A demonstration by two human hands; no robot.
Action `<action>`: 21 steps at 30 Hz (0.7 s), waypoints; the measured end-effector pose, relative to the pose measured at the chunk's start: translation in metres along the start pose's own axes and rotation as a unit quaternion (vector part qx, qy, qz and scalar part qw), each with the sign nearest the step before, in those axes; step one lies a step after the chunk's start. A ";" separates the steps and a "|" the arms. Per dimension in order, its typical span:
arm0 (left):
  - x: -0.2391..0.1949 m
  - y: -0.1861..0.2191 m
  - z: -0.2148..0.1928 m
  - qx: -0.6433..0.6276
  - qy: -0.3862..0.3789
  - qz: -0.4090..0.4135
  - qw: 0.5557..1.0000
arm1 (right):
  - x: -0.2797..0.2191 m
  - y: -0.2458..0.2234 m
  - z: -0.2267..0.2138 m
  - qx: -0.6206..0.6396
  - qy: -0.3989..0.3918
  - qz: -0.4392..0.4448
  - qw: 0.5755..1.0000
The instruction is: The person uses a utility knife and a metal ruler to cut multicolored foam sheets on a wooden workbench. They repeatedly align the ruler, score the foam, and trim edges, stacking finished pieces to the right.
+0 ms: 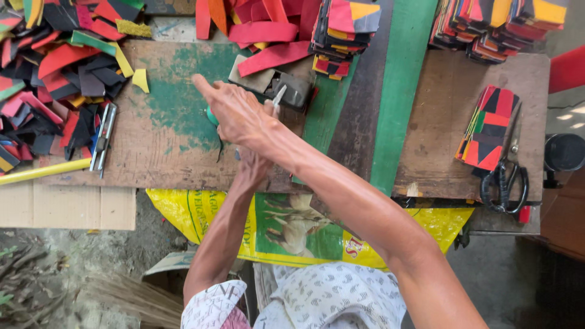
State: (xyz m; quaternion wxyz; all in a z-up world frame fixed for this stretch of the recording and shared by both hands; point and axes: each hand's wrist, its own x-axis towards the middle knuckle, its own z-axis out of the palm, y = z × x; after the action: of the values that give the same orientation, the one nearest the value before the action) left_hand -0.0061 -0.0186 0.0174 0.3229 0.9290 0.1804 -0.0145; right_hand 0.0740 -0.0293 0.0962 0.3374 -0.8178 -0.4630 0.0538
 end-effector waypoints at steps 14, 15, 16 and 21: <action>0.006 0.026 -0.023 0.033 0.143 0.136 0.980 | -0.156 0.103 -0.128 -0.139 0.279 0.152 0.938; 0.012 0.028 -0.025 0.034 0.139 0.151 0.978 | -0.166 0.114 -0.131 -0.146 0.245 0.150 0.947; 0.010 0.028 -0.022 0.035 0.140 0.143 0.979 | -0.183 0.121 -0.129 -0.150 0.202 0.153 0.956; 0.011 0.025 -0.014 0.024 0.138 0.119 0.983 | -0.218 0.145 -0.105 -0.132 0.133 0.182 0.965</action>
State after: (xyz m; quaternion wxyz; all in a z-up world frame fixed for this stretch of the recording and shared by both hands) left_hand 0.0120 -0.0244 0.0420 0.2718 0.9443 0.1115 0.1481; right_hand 0.0967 -0.3050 0.0404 0.2695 -0.9254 -0.2604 -0.0568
